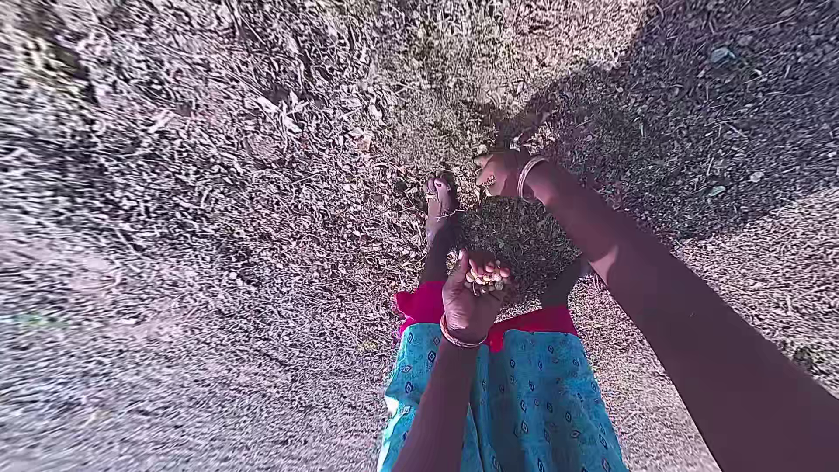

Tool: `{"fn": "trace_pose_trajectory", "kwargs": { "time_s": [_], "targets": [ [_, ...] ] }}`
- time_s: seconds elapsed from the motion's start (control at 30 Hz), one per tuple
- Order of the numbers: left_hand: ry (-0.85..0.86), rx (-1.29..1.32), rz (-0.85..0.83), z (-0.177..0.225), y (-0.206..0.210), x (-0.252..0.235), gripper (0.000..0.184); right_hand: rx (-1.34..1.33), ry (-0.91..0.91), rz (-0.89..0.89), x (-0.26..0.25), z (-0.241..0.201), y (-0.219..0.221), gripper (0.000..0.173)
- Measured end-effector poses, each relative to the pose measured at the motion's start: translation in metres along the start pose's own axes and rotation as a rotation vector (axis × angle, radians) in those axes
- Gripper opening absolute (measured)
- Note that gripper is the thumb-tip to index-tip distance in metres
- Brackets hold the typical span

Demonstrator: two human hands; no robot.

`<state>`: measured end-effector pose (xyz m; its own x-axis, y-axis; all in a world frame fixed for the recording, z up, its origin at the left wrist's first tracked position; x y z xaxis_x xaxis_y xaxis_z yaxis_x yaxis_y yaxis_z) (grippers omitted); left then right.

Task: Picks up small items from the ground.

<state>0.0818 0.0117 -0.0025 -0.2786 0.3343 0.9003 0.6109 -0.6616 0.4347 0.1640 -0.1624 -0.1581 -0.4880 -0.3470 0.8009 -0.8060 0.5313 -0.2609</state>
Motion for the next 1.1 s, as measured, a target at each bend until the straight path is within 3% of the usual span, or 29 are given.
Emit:
{"fn": "trace_pose_trajectory", "kwargs": {
  "time_s": [0.07,0.23,0.33,0.4,0.5,0.6,0.67,0.73,0.8,0.87,0.9,1.0,1.07,1.1],
  "targets": [
    [0.005,0.010,0.005,0.004,0.002,-0.001,0.039,-0.073,0.130,-0.059,0.027,0.009,0.007,0.033],
    [0.015,-0.015,0.027,0.006,0.001,0.000,0.044,-0.317,0.394,0.333,0.070,0.047,-0.002,0.033],
    [0.015,-0.024,0.068,0.009,0.000,-0.001,0.050,-0.498,0.415,0.511,0.093,0.017,-0.024,0.034],
    [0.029,-0.037,0.082,0.011,0.001,0.000,0.054,-0.660,0.236,0.680,0.122,-0.027,-0.034,0.031],
    [0.018,0.006,0.060,0.010,0.001,0.001,0.052,-0.911,-0.251,0.826,0.180,-0.097,-0.045,0.030],
    [0.006,0.040,0.009,0.005,-0.014,-0.006,0.051,-1.008,-0.470,0.733,0.233,-0.149,-0.061,0.043],
    [0.022,0.031,-0.003,0.004,-0.012,-0.007,0.053,-0.985,-0.598,0.638,0.252,-0.150,-0.066,0.038],
    [0.042,0.031,-0.043,0.006,-0.005,-0.005,0.051,-0.808,-0.592,0.620,0.263,-0.134,-0.058,0.023],
    [0.045,0.029,-0.035,0.007,-0.003,-0.004,0.051,-0.734,-0.484,0.692,0.269,-0.140,-0.057,0.020],
    [0.021,0.031,0.009,0.007,-0.001,-0.002,0.053,-0.706,-0.384,0.655,0.271,-0.148,-0.069,0.017],
    [0.004,0.031,0.035,0.006,-0.001,-0.002,0.055,-0.729,-0.414,0.597,0.270,-0.147,-0.072,0.017],
    [-0.021,0.040,0.069,0.001,-0.015,-0.008,0.056,-0.693,-0.783,0.444,0.243,-0.122,-0.065,0.025],
    [-0.018,0.047,0.046,-0.001,-0.019,-0.010,0.054,-0.747,-0.785,0.612,0.224,-0.121,-0.059,0.022],
    [-0.010,0.042,0.041,0.001,-0.014,-0.008,0.054,-0.774,-0.611,0.692,0.216,-0.129,-0.065,0.022]
  ]
}}
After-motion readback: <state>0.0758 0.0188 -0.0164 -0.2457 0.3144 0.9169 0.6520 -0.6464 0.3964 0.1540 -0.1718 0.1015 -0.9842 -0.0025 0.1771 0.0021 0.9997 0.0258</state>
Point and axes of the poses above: each hand's wrist, its own x-axis away from the middle knuckle, its own y-axis out of the palm, z = x × y, the point moved 1 cm from there along -x, towards the middle knuckle, and after that the axes turned 7 degrees about z, right-handed, at the moved point
